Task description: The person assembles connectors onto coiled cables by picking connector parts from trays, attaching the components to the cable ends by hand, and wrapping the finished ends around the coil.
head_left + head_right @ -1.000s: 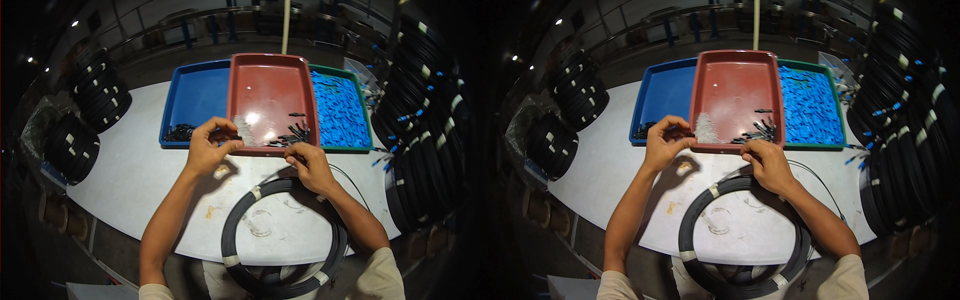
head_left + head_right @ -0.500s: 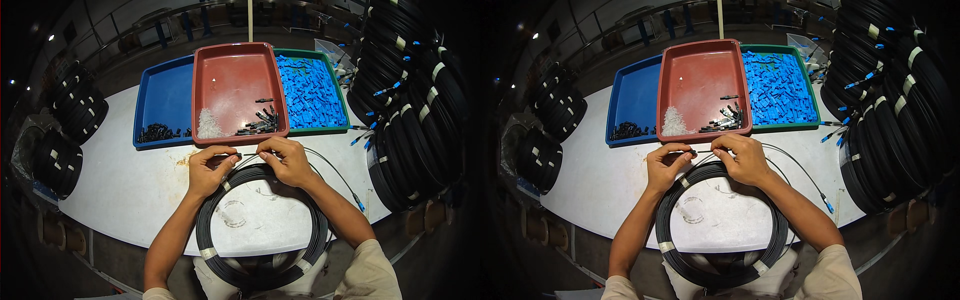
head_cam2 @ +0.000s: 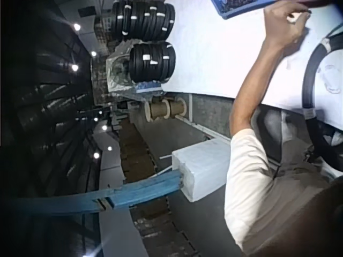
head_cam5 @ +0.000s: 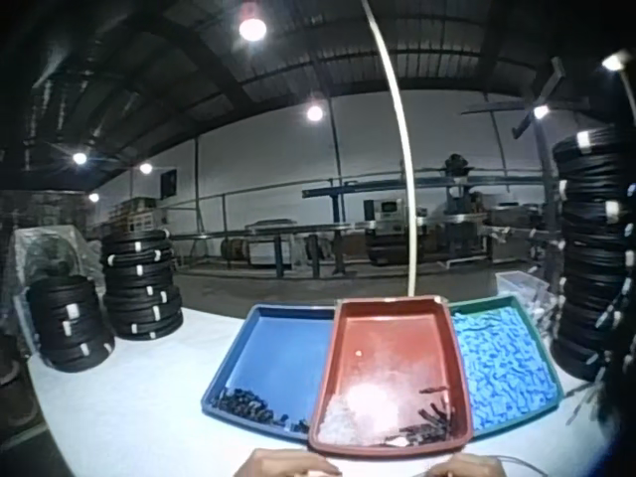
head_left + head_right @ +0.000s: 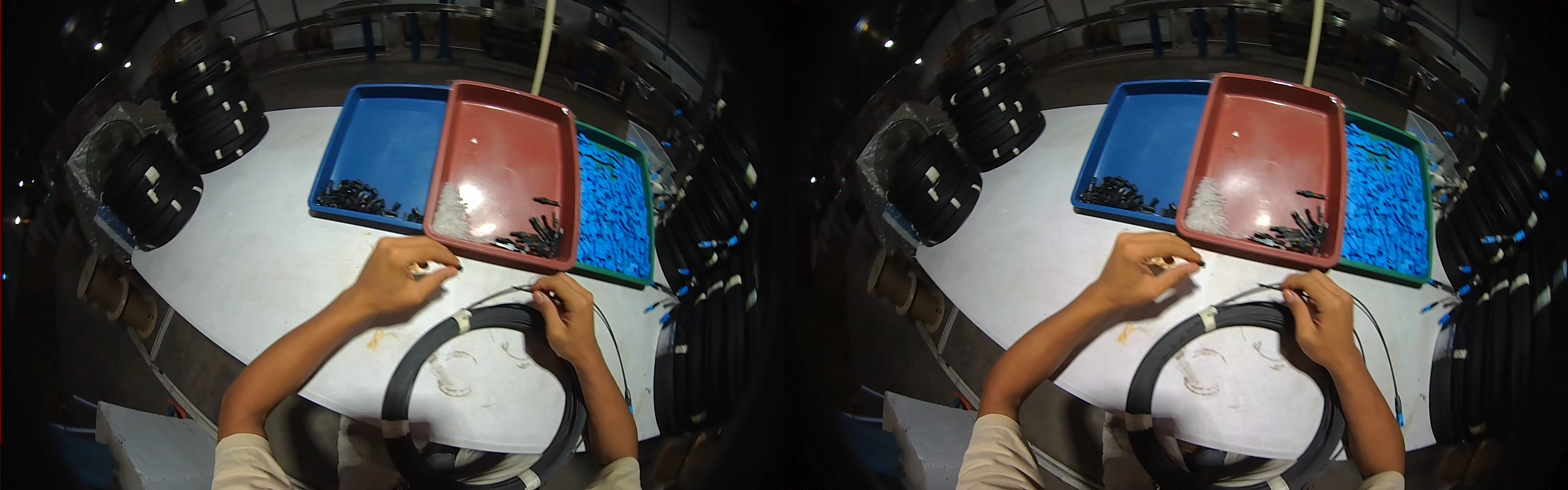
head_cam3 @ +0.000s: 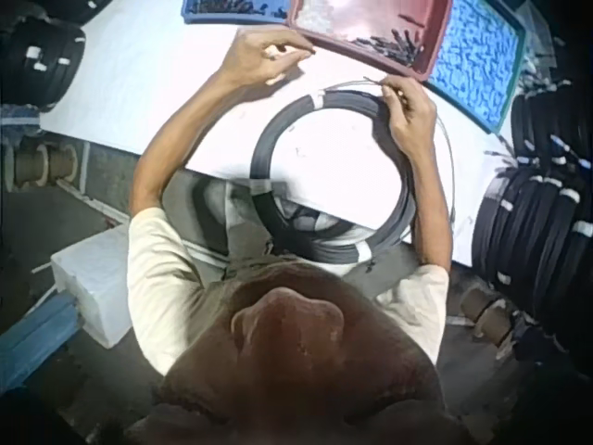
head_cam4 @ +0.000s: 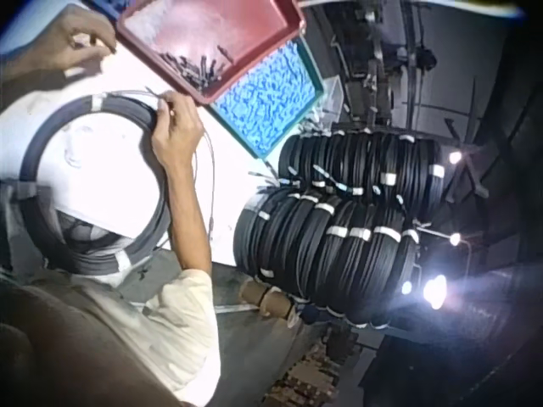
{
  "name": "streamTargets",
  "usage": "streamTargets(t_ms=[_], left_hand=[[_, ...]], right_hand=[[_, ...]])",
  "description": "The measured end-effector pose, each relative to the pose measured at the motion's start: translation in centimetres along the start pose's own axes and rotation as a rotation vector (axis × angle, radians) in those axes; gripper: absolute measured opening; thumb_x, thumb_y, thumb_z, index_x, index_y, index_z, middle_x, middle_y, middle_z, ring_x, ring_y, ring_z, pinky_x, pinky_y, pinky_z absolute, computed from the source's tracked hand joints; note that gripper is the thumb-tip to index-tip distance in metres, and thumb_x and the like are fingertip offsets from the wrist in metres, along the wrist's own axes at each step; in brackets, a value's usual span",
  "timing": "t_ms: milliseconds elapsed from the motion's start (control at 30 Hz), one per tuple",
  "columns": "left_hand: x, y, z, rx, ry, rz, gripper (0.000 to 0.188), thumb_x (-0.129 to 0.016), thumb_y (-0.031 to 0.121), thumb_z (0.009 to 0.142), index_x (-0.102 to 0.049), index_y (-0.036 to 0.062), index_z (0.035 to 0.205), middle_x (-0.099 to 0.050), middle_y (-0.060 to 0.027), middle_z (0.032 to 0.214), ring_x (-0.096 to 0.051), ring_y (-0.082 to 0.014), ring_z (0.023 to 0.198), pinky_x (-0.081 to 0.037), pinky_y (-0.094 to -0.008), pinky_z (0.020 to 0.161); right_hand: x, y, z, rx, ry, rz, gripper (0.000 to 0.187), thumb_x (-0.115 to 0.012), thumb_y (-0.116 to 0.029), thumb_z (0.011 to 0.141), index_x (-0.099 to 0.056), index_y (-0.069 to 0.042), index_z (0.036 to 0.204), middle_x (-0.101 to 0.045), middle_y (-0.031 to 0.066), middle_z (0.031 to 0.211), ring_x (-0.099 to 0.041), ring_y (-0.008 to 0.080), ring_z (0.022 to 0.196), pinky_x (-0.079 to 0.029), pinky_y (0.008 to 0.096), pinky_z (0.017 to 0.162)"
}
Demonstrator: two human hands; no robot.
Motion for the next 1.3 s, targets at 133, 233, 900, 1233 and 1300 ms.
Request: streamTargets(t_ms=[133, 233, 900, 1233, 1300], left_hand=[[8.4, -5.1, 0.3, 0.003, 0.094, 0.336, 0.014, -0.077, 0.007, 0.079, -0.077, 0.0018, 0.093, -0.076, -0.0132, 0.09, -0.074, -0.0224, 0.077, -0.058, -0.0316, 0.068], [13.6, -9.5, 0.9, -0.013, 0.043, 0.645, 0.013, -0.079, 0.007, 0.077, -0.076, 0.0042, 0.09, -0.077, -0.0075, 0.091, -0.075, -0.023, 0.084, -0.057, -0.0341, 0.072], [8.1, -14.0, 5.0, 0.069, -0.624, 0.752, 0.017, -0.08, 0.009, 0.077, -0.08, 0.0113, 0.094, -0.076, -0.0034, 0.098, -0.067, -0.0178, 0.096, -0.046, -0.0346, 0.092], [9.6, -13.2, 6.1, 0.069, -0.446, 0.689, 0.025, -0.074, -0.006, 0.071, -0.079, 0.0074, 0.091, -0.074, -0.0064, 0.105, -0.067, -0.0232, 0.099, -0.053, -0.0341, 0.084], [9.7, -16.1, 4.7, 0.479, -0.65, 0.671, 0.026, -0.073, -0.009, 0.07, -0.078, 0.0043, 0.092, -0.074, -0.0112, 0.103, -0.07, -0.0282, 0.089, -0.056, -0.0376, 0.077]], right_hand=[[-0.5, 0.2, 0.1, -0.052, -0.041, -0.011, 0.006, -0.065, -0.002, 0.088, -0.068, 0.0, 0.092, -0.065, 0.01, 0.079, -0.058, 0.0177, 0.063, -0.043, 0.0297, 0.057], [-0.7, 1.1, 0.1, -0.09, -0.066, -0.008, 0.008, -0.065, -0.005, 0.088, -0.069, 0.001, 0.091, -0.065, 0.0095, 0.078, -0.057, 0.0162, 0.064, -0.042, 0.0288, 0.059], [-1.2, 1.6, 0.3, -0.175, -0.112, -0.034, 0.012, -0.069, -0.01, 0.089, -0.069, 0.001, 0.087, -0.066, 0.0106, 0.077, -0.06, 0.0204, 0.067, -0.045, 0.0307, 0.064], [-1.1, 1.3, 0.2, -0.16, -0.136, -0.032, 0.008, -0.069, -0.005, 0.086, -0.07, 0.002, 0.089, -0.065, 0.0116, 0.076, -0.063, 0.0214, 0.067, -0.047, 0.0315, 0.064], [-1.1, 1.4, 0.2, -0.157, -0.134, -0.027, 0.007, -0.069, -0.005, 0.086, -0.07, 0.002, 0.089, -0.066, 0.0116, 0.076, -0.063, 0.0215, 0.067, -0.047, 0.0316, 0.064]])
Point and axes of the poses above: each hand's wrist, its own z-axis towards the middle knuckle, its own x-axis out of the back of the hand, y = z × x, the point moved 9 cm from there along z, towards the middle knuckle
